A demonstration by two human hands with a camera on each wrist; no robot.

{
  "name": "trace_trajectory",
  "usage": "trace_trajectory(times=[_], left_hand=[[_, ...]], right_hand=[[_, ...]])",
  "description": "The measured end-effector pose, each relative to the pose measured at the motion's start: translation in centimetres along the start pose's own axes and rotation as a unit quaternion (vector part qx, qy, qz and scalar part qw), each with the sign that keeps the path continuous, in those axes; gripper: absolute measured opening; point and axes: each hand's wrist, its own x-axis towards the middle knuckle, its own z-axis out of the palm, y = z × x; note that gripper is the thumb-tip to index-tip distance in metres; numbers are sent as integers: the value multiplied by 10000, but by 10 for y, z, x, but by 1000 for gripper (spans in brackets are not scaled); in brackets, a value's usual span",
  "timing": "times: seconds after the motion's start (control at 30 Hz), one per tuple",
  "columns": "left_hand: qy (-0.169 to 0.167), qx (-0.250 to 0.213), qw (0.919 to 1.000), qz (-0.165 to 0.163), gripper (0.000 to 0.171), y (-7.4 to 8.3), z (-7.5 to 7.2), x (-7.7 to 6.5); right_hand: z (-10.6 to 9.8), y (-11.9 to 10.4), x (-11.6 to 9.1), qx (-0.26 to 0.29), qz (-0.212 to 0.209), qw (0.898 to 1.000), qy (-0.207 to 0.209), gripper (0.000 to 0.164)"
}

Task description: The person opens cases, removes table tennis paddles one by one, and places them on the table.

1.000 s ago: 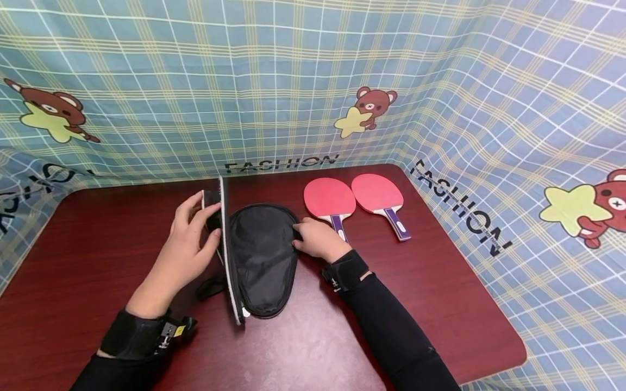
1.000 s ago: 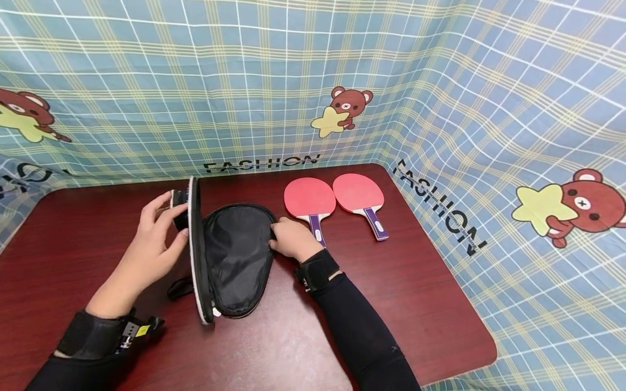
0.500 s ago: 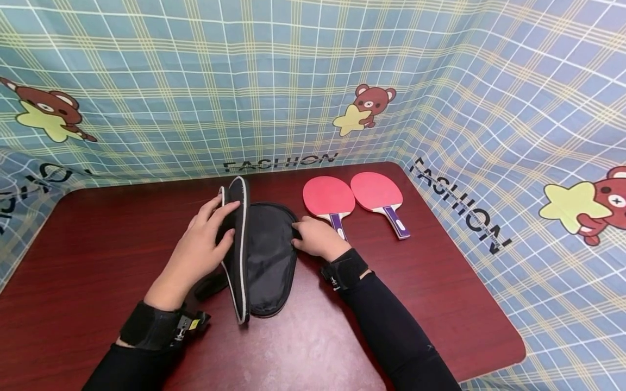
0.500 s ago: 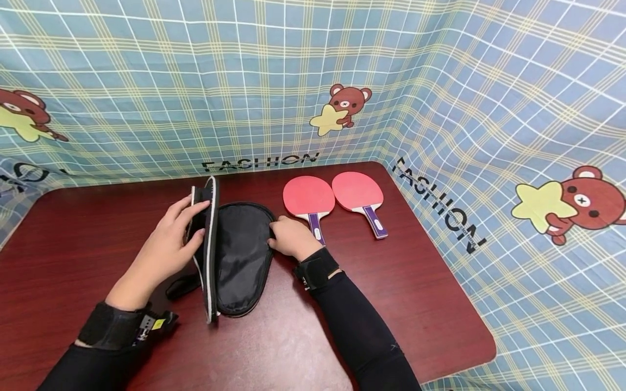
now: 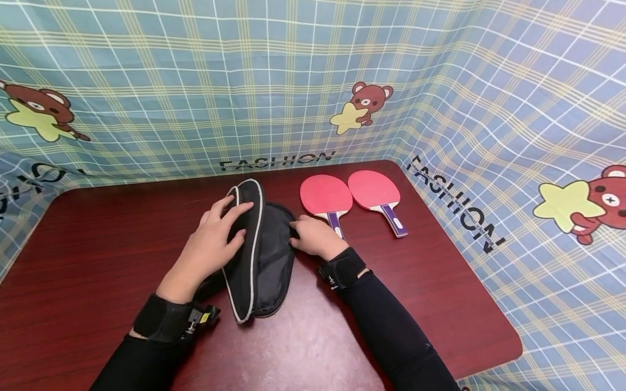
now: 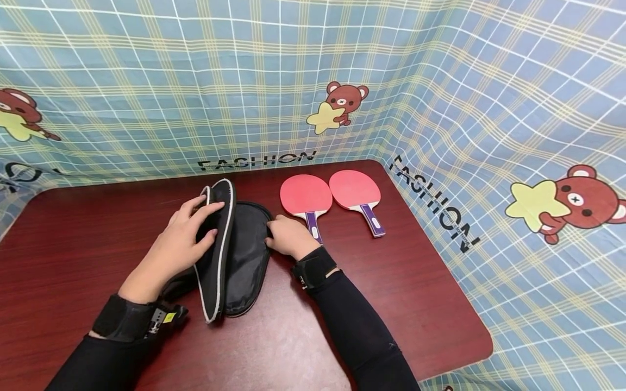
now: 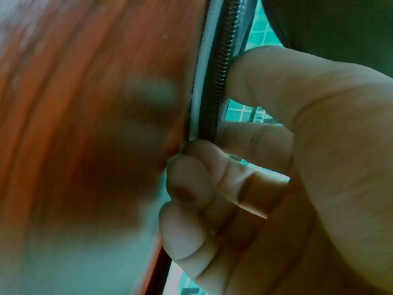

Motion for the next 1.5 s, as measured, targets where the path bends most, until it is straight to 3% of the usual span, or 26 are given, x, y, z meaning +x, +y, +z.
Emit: trace_trajectory(times=[0.33, 0.97, 1.5], left_hand=[[-473, 450, 9979, 8, 59, 10, 10, 8], [-724, 1285, 9891, 17, 58, 29, 26, 26], [-1063, 1497, 9830, 73, 66, 33, 35, 28]], right_hand=[[3, 0, 2, -50, 38, 10000, -54, 45], [1, 3, 2, -19, 5, 10000, 96, 36], [2, 5, 2, 23, -6, 9999, 136, 29]])
